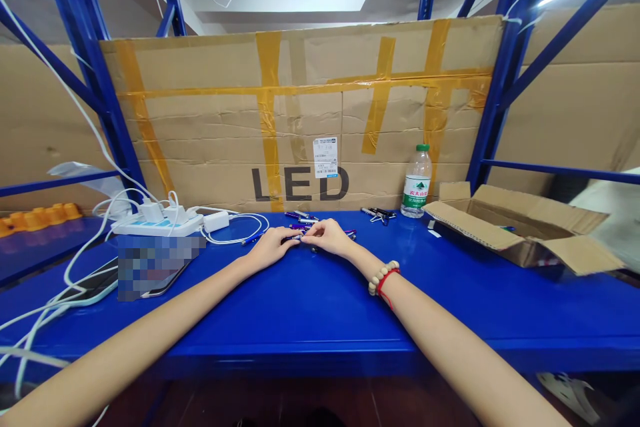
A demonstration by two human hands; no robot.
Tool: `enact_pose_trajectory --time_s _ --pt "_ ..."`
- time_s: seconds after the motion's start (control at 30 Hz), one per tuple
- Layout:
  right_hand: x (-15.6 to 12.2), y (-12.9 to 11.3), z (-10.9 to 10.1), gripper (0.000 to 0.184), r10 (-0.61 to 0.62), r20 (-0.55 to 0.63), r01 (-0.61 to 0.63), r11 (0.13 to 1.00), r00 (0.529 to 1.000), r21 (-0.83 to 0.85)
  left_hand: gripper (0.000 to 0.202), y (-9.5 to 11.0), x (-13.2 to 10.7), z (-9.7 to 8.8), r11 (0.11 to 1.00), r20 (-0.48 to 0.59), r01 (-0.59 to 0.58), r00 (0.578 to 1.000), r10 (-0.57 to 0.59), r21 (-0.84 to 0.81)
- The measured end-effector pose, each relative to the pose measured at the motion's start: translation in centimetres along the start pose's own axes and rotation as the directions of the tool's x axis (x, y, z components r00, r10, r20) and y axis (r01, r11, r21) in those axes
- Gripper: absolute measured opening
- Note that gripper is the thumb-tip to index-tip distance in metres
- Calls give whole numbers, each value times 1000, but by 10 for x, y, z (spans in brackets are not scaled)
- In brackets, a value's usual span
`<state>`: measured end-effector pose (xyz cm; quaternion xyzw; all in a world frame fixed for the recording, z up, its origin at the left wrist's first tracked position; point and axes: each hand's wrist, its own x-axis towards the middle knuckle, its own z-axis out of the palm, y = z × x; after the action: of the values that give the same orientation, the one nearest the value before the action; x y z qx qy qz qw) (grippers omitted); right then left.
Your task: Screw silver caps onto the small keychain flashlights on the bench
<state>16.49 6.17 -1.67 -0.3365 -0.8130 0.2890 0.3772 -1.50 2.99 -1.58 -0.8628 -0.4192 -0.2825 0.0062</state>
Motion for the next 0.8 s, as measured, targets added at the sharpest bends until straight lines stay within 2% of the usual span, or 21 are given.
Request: enact_pose_trajectory --time_s 0.53,0.8 --pt "-1 -1 -1 28 31 -10 -31 999 999 12 27 0 0 0 1000 -17 2 1000 -3 -29" --pt "-1 0 -1 32 37 -10 -37 999 999 15 27 -1 -1 0 1000 -15 12 1000 -12 -26"
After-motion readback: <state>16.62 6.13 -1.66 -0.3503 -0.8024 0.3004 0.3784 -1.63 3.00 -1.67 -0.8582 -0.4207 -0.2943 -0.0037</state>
